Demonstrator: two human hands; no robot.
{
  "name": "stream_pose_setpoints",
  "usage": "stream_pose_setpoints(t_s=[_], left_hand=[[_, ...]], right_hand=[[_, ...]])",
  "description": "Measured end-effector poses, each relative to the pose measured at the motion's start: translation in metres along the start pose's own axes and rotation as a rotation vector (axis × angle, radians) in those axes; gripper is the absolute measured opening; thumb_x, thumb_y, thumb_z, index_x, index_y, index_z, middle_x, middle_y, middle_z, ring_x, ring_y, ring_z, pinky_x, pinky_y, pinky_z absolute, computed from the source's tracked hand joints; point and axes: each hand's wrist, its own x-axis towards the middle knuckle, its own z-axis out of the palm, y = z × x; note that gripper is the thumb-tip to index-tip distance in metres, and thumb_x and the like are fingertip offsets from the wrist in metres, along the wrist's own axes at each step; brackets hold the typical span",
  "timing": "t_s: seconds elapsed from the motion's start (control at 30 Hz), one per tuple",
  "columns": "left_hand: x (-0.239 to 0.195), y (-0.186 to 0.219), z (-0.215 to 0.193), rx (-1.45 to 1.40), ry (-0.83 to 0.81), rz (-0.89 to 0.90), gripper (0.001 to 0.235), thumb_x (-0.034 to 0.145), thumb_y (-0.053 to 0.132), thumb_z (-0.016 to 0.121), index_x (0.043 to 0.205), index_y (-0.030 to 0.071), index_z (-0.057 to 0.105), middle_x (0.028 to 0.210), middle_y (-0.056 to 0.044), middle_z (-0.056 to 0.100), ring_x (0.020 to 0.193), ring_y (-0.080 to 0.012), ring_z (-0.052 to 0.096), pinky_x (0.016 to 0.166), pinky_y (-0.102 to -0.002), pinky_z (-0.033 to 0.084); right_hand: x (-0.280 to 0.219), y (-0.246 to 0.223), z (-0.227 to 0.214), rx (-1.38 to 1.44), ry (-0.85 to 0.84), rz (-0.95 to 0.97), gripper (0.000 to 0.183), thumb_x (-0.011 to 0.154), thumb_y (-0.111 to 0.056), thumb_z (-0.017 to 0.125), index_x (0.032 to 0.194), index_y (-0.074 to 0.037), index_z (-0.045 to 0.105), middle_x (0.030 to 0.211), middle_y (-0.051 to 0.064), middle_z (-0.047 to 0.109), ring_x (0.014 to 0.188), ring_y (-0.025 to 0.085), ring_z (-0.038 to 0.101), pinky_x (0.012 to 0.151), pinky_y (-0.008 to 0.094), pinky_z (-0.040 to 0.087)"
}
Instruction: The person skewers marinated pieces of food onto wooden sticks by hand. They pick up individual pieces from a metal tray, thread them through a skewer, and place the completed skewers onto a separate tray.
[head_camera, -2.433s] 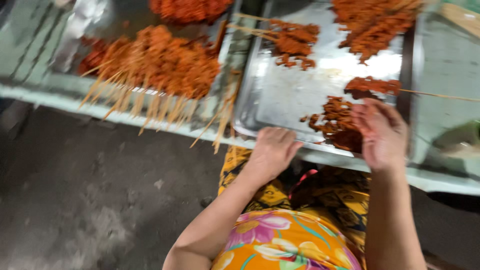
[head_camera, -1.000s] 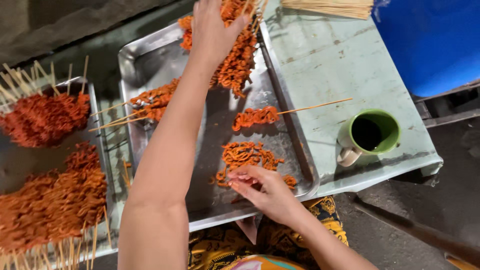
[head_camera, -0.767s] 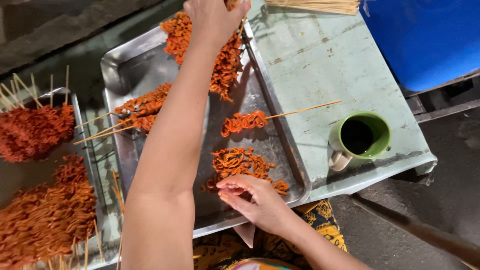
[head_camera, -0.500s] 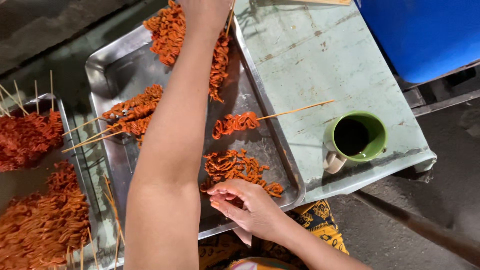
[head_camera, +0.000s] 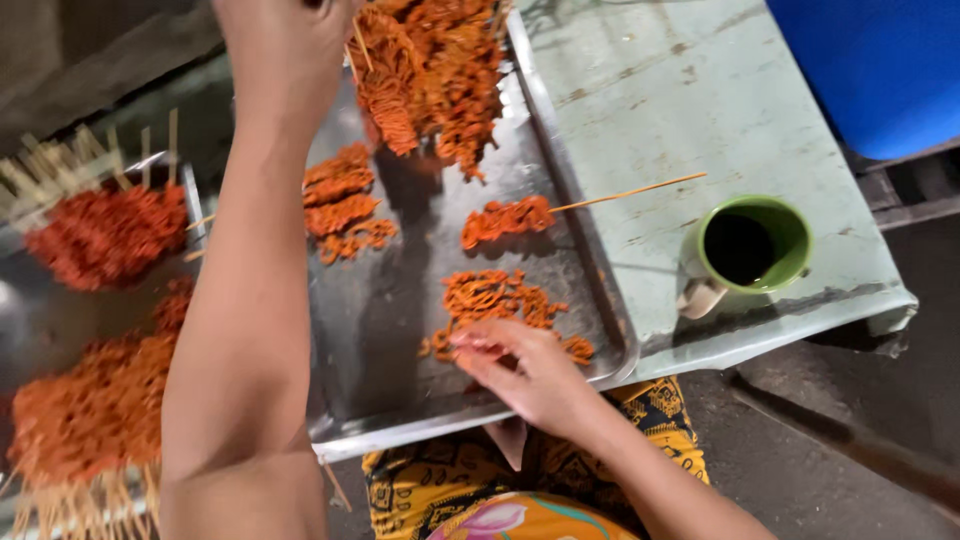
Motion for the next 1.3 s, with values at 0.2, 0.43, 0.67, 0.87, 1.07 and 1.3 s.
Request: stream_pose_setpoints(t_s=[0.2,0.43,0.67,0.87,1.07,1.3], left_hand=[[-0.072,0.078,-0.113,-0.419,0.079,-0.313,0.006,0.111,0.0,0.076,0.111,-0.004,0.072,0.093,-0.006,0.07,0.08,-0.0085,0.065,0.073,-0.024,0.051],[-0.226,0.127,-0.164,-0.625,0.309,-0.539,0.008,0.11,0.002,0.071,0.103,-0.001,0.072,0.103,-0.006,0.072,0.086,-0.0106,0.065,0.081,-0.025,0.055],[-0.34,0.129,-0.169,-1.033,0.533,-0.878,0.013,0.091,-0.002,0.076,0.103,0.001,0.075,0.111,-0.015,0.076,0.096,-0.0203,0.075,0.087,-0.034,0.064],[-0.372,0.151,-0.187,-1.028,0.574,-1.087,0.033,0.09,-0.003,0.078,0.122,-0.004,0.069,0.114,-0.017,0.072,0.091,-0.0183,0.072,0.076,-0.03,0.063],[-0.366,0.184,-0.222,-0.282,0.435,-1.012,0.045,0.084,0.004,0.08,0.127,0.002,0.064,0.122,-0.01,0.069,0.11,-0.0167,0.069,0.073,-0.028,0.061],[-0.362,0.21,-0.211,0.303,0.148,-0.62,0.017,0.095,0.006,0.078,0.111,0.005,0.077,0.114,-0.01,0.072,0.107,-0.0271,0.07,0.094,-0.04,0.056]], right_hand=[[0.001,0.003,0.004,0.018,-0.002,0.064,0.025,0.096,-0.018,0.069,0.117,-0.005,0.074,0.105,0.004,0.079,0.092,0.011,0.071,0.08,0.027,0.058],[-0.004,0.016,0.005,0.173,0.082,0.031,0.023,0.101,-0.015,0.065,0.119,-0.002,0.07,0.108,0.006,0.076,0.1,0.014,0.073,0.089,0.028,0.059],[-0.001,0.023,0.003,0.099,0.058,-0.07,0.022,0.103,-0.011,0.064,0.123,0.001,0.067,0.111,0.01,0.075,0.105,0.018,0.073,0.096,0.029,0.058],[-0.006,0.016,0.007,0.077,0.109,-0.103,0.021,0.105,-0.01,0.065,0.122,0.002,0.068,0.111,0.01,0.073,0.103,0.019,0.072,0.095,0.031,0.059],[-0.008,0.012,0.009,0.006,0.107,-0.104,0.021,0.107,-0.011,0.064,0.123,0.002,0.068,0.11,0.011,0.073,0.103,0.018,0.072,0.095,0.03,0.058],[-0.005,0.018,0.007,0.054,0.076,-0.136,0.021,0.108,-0.011,0.064,0.124,0.003,0.067,0.11,0.011,0.073,0.104,0.018,0.072,0.096,0.03,0.058]])
